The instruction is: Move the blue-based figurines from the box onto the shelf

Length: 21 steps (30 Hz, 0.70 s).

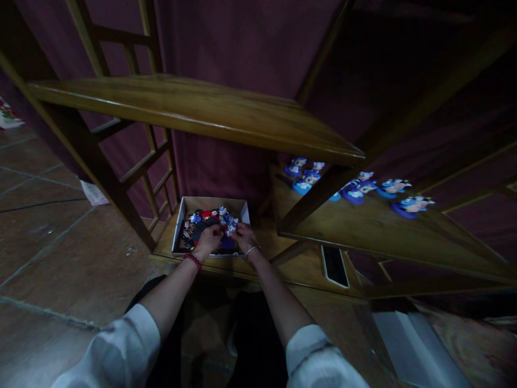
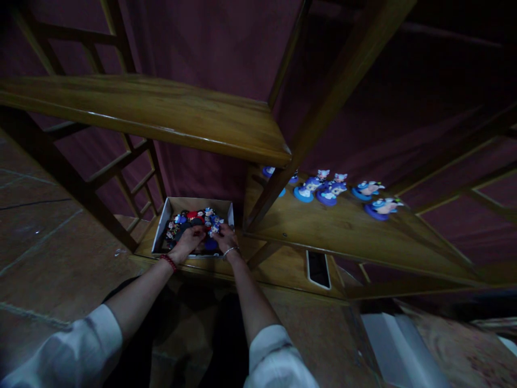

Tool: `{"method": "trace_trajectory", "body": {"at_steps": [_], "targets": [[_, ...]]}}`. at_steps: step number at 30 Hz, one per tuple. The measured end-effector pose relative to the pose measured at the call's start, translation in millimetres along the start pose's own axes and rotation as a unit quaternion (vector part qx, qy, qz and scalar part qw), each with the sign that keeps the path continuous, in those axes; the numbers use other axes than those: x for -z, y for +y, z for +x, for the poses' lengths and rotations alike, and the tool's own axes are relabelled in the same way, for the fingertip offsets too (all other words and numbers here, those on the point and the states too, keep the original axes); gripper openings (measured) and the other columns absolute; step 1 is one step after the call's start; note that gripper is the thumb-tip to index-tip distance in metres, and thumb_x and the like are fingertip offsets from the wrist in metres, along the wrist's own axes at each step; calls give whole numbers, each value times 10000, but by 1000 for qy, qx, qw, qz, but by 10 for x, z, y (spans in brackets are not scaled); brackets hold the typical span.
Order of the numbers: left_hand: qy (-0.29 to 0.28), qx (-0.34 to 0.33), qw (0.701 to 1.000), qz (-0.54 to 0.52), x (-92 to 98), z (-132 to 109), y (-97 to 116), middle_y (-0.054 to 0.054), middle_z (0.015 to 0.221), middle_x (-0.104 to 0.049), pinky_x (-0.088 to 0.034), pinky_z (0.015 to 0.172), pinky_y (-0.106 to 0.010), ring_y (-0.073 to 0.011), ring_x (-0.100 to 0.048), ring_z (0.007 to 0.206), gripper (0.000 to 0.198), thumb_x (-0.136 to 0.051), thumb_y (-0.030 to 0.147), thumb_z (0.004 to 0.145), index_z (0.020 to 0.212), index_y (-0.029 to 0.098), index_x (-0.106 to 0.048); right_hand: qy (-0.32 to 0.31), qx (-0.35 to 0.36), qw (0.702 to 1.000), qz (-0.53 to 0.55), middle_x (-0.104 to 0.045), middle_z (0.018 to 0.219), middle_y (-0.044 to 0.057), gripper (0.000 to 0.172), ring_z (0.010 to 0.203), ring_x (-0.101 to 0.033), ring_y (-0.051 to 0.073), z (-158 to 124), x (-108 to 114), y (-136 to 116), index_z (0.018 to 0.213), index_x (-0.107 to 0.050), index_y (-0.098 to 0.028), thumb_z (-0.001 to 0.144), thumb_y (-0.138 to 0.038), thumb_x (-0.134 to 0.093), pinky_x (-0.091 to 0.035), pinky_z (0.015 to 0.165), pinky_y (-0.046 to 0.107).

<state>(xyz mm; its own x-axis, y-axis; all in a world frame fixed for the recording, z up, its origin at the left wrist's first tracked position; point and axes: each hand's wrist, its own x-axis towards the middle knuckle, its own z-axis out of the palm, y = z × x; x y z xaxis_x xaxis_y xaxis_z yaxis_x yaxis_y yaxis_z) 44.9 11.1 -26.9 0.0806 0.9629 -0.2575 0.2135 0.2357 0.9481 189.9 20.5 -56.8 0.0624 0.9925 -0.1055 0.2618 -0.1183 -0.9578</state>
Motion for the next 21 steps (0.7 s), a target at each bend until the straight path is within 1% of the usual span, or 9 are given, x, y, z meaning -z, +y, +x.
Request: {"method": "trace_trajectory", "body": {"at_steps": [3, 6, 9, 13, 18, 21], "targets": [[-35, -8, 995, -92, 8, -8, 0, -24, 726, -596, -462, 563, -199, -95, -546, 606, 251, -511, 176, 711, 943, 128, -592, 3, -32, 998, 53, -657, 869, 30, 447, 820, -594, 190, -6, -21, -45, 1023, -561, -194, 584, -253, -621, -488, 709, 321], [-34, -5, 992, -120, 13, -10, 8, -21, 698, -594, -467, 551, -201, -83, -536, 565, 228, -517, 160, 707, 914, 109, -597, 0, -39, 996, 83, -647, 935, 49, 440, 878, -583, 196, -17, -44, -89, 1027, -571, -189, 589, -208, -609, -482, 744, 333], [-21, -15, 994, -105, 18, -10, 17, -14, 667, -594, -462, 530, -195, -76, -521, 532, 191, -533, 149, 689, 856, 103, -613, -15, -33, 995, 88, -642, 950, 51, 431, 895, -577, 188, -44, -58, -122, 1039, -574, -190, 608, -181, -585, -472, 770, 333], [-15, -28, 997, -72, 41, -35, 31, -8, 639, -594, -446, 501, -188, -76, -508, 513, 196, -556, 181, 675, 841, 104, -625, -46, -15, 995, 87, -638, 932, 45, 447, 813, -584, 155, -108, -72, -147, 1090, -548, -187, 643, -170, -542, -480, 735, 308], [-9, -36, 999, -29, 102, -104, 61, 1, 611, -595, -421, 494, -179, -70, -491, 489, 230, -565, 242, 676, 854, 114, -634, -48, 16, 997, 59, -628, 835, 5, 424, 713, -557, 111, -185, -100, -178, 1074, -563, -217, 655, -157, -530, -469, 706, 267], [-18, -37, 999, -15, 142, -152, 81, 13, 570, -573, -405, 482, -172, -65, -471, 470, 233, -559, 267, 681, 841, 114, -632, -46, 20, 998, 46, -606, 749, -11, 420, 652, -529, 95, -227, -107, -212, 1061, -575, -210, 646, -153, -542, -458, 684, 250]]}}
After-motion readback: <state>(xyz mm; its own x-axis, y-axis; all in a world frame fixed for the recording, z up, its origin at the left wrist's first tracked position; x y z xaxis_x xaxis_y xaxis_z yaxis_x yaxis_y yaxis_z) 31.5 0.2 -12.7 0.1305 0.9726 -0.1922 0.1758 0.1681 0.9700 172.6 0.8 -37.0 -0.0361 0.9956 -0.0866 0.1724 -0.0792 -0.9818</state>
